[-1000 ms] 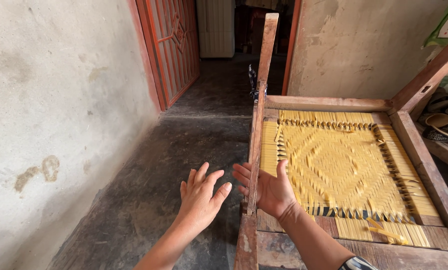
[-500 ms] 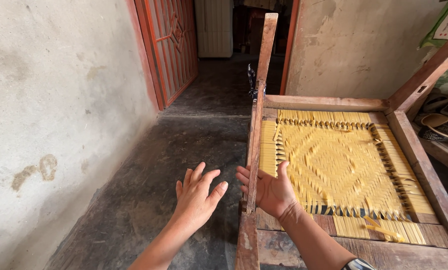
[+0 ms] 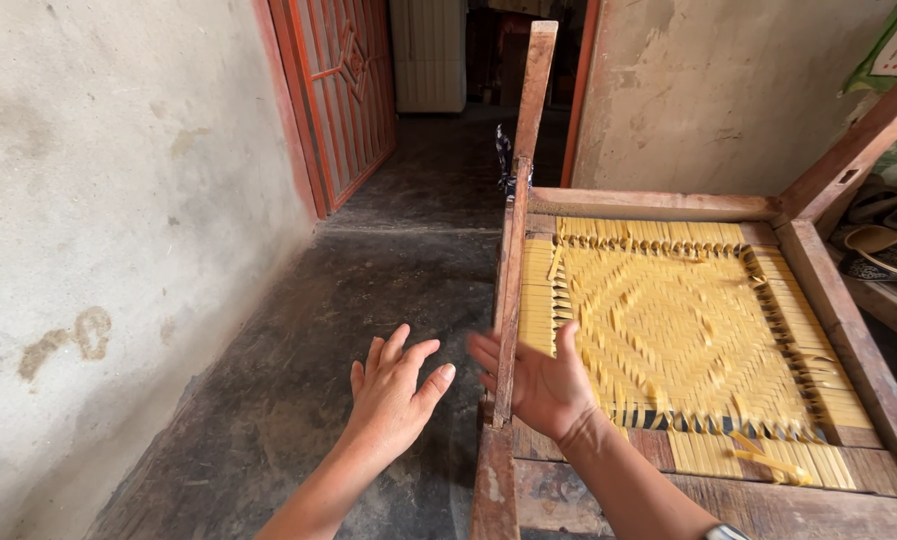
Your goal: The person aligns and secures a wooden leg to the frame of a woven-seat chair. They repeatedly press and adjust the joint to ensure a snug fit, then test the stability by rocking the chair.
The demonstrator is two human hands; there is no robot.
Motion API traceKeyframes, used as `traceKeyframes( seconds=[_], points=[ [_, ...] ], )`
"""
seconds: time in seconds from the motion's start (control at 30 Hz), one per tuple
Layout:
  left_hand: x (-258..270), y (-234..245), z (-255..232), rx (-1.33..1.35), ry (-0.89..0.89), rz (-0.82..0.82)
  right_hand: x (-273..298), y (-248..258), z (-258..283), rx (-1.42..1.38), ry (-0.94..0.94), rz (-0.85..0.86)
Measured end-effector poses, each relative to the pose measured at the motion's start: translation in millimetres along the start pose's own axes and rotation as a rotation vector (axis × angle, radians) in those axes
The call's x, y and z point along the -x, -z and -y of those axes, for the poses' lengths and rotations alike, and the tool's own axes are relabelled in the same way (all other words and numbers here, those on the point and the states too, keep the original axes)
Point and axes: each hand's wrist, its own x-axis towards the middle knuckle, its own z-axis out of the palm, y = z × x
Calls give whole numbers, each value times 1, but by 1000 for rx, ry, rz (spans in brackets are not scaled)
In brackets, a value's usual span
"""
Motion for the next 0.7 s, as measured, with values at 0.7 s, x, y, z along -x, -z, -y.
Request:
traceKeyframes(
  seconds=[0.7],
  points=[
    [2,-6,0,7,-2,4,3,20,2,-3,29,-66]
  ],
)
